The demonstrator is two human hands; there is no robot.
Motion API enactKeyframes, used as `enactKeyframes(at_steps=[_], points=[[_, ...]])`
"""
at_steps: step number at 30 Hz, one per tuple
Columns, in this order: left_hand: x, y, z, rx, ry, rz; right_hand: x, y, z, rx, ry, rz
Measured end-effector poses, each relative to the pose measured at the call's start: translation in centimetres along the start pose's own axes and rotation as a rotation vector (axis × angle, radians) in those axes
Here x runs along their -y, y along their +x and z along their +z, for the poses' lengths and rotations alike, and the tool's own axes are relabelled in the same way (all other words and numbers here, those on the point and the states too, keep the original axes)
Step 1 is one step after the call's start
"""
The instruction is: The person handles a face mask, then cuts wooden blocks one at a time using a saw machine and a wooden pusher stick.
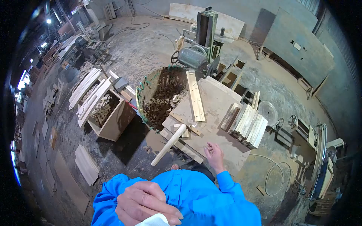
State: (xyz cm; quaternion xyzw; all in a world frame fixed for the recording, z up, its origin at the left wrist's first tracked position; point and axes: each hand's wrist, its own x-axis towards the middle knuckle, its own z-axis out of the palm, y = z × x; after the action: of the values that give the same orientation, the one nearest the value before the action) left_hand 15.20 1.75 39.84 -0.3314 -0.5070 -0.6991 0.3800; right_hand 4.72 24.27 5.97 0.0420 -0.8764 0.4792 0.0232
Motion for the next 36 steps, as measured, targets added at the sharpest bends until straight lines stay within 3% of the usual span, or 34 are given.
enactKeyframes(at_steps=[11, 16, 22, 24, 26, 28, 29, 30, 32, 33, 35, 36], points=[[-0.1, 0.7, 0.1, -0.021, -0.054, 0.013, -0.7, -1.0, 0.0, 0.014, 0.011, -0.008], [0.1, 1.2, -0.4, 0.002, -0.235, -0.054, -0.4, -1.5, 0.3, 0.028, 0.008, 0.026], [1.1, 0.3, -2.2, 0.092, -0.219, 0.123, 2.0, -1.2, 0.1, 0.060, 0.045, 0.033], [0.7, 0.3, -2.2, 0.063, -0.150, 0.114, 6.6, -1.3, -1.0, -0.020, 0.390, 0.049], [-0.3, 0.1, -3.1, 0.047, -0.086, 0.073, 15.4, -0.8, -5.7, -0.037, 0.238, -0.284], [-1.2, 0.2, -5.1, 0.373, 0.075, 0.025, 21.4, -0.9, -10.1, -0.187, 0.406, -0.809], [-0.9, 0.1, -4.6, 0.372, 0.049, 0.009, 24.3, -1.2, -11.8, -0.178, 0.502, -0.983], [-0.6, 0.3, -3.9, 0.242, 0.020, 0.054, 26.9, -1.7, -13.3, -0.168, 0.592, -1.160], [-0.5, -0.6, -2.9, 0.046, 0.105, 0.187, 29.5, -2.6, -15.2, -0.176, 0.711, -1.334], [-0.7, -0.3, -2.3, 0.050, 0.107, 0.184, 31.7, -2.8, -14.9, -0.179, 0.715, -1.332], [-1.6, 0.4, -1.0, -0.039, 0.157, 0.191, 36.0, -3.1, -13.0, -0.516, 0.880, -1.329], [-2.0, 0.4, -1.2, -0.042, 0.156, 0.180, 36.1, -2.8, -12.8, -0.478, 0.929, -1.369]])
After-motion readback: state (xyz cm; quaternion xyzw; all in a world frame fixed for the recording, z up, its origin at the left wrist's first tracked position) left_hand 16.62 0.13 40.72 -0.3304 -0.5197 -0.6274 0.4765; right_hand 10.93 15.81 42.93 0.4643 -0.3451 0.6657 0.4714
